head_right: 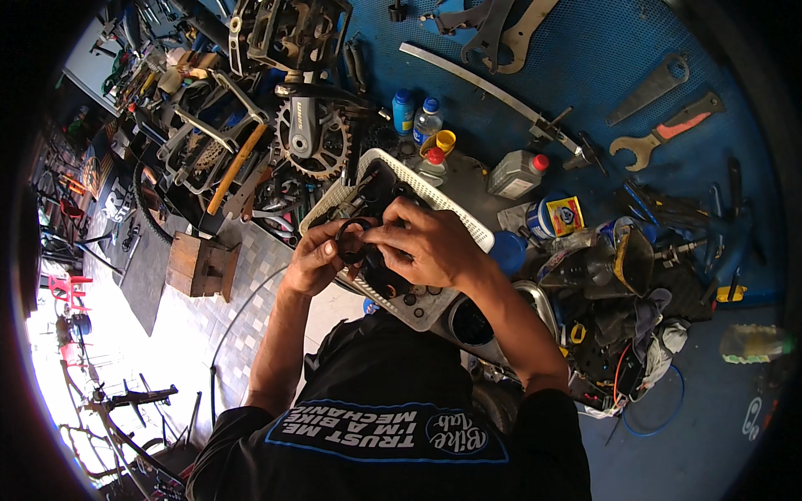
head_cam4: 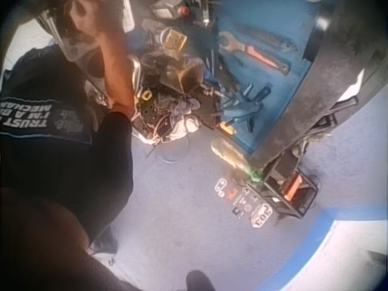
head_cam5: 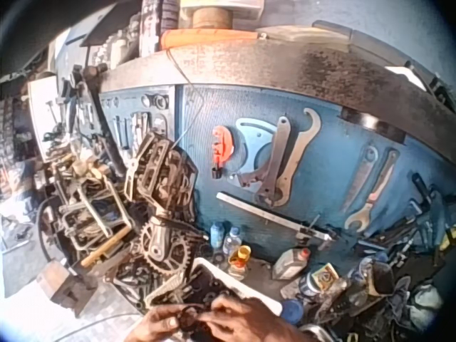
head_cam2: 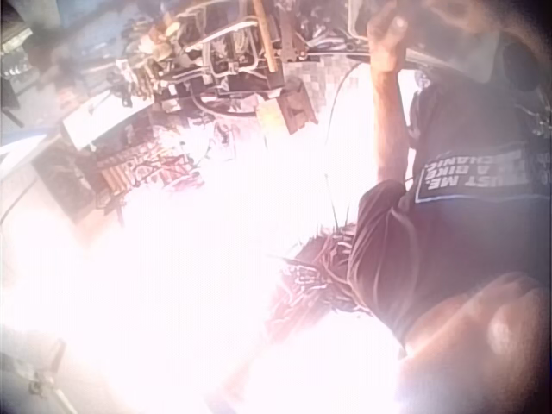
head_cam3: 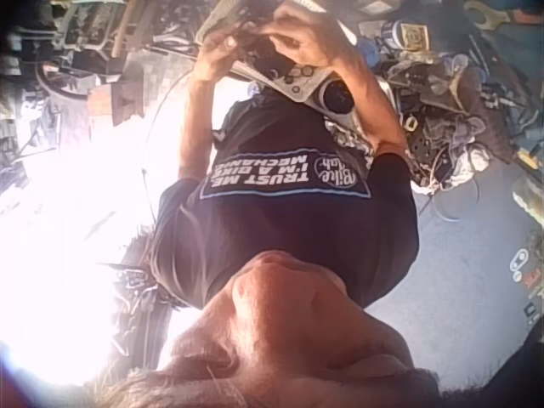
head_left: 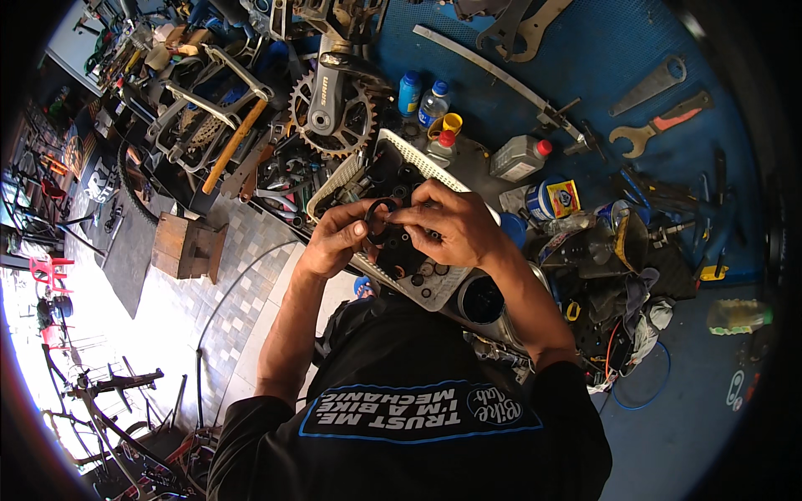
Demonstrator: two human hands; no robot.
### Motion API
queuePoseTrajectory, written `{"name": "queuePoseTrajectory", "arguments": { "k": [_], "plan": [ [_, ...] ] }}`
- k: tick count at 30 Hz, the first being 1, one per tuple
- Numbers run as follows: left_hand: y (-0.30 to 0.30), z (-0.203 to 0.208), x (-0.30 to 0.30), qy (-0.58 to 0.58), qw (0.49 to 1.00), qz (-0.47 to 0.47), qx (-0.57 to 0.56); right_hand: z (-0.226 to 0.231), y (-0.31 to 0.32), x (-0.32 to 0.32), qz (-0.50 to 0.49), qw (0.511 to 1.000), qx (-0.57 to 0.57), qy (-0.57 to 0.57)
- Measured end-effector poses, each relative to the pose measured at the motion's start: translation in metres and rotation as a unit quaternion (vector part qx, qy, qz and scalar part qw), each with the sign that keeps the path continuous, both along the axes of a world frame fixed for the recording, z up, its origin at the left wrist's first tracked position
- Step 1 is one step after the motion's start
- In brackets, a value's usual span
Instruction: The person holds a black cylindrical bicycle part and repeatedly picks small black rings from a white basket, placing them onto the part. The hands rotate the part and adjust the rings throughout the clip.
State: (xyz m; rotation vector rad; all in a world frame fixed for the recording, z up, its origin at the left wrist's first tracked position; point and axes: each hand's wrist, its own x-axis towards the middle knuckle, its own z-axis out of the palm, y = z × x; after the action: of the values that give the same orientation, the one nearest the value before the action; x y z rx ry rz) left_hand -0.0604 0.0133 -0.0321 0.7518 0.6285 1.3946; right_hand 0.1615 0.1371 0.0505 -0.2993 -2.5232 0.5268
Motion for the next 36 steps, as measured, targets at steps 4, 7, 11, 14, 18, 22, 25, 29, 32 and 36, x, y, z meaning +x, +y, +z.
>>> {"name": "queuePoseTrajectory", "arguments": {
  "k": [4, 7, 11, 14, 18, 22, 25, 29, 32, 36],
  "plan": [
    [0.001, 0.001, 0.001, -0.008, 1.0, 0.006, -0.002, 0.003, 0.004, 0.005, 0.002, 1.0, 0.001, -0.002],
    [0.001, 0.001, 0.003, -0.005, 1.0, 0.016, -0.009, -0.002, 0.002, 0.004, 0.005, 1.0, 0.004, 0.003],
    [0.002, 0.005, 0.002, 0.002, 1.0, 0.006, -0.003, -0.004, 0.0, 0.002, -0.001, 1.0, 0.004, -0.009],
    [0.001, 0.007, 0.002, 0.01, 1.0, 0.003, -0.004, 0.0, -0.002, -0.001, 0.005, 1.0, 0.001, -0.021],
    [0.0, 0.008, 0.002, 0.022, 1.0, 0.01, -0.008, -0.001, -0.001, -0.003, 0.016, 1.0, -0.002, -0.017],
    [-0.001, 0.009, 0.002, 0.024, 1.0, 0.016, -0.009, -0.004, -0.001, -0.004, 0.029, 0.999, -0.019, -0.012],
    [-0.001, 0.009, 0.003, 0.023, 1.0, 0.013, -0.009, -0.003, -0.002, -0.003, 0.029, 0.999, -0.021, -0.027],
    [-0.001, 0.006, 0.002, 0.016, 1.0, 0.008, -0.008, 0.0, -0.002, -0.003, 0.02, 1.0, -0.022, -0.001],
    [0.0, 0.006, 0.001, 0.013, 1.0, 0.006, -0.001, 0.0, 0.001, 0.001, 0.012, 1.0, -0.018, 0.002],
    [0.0, 0.005, 0.003, 0.015, 1.0, 0.012, -0.003, 0.0, -0.001, 0.003, 0.008, 1.0, -0.016, -0.011]
  ]
}}
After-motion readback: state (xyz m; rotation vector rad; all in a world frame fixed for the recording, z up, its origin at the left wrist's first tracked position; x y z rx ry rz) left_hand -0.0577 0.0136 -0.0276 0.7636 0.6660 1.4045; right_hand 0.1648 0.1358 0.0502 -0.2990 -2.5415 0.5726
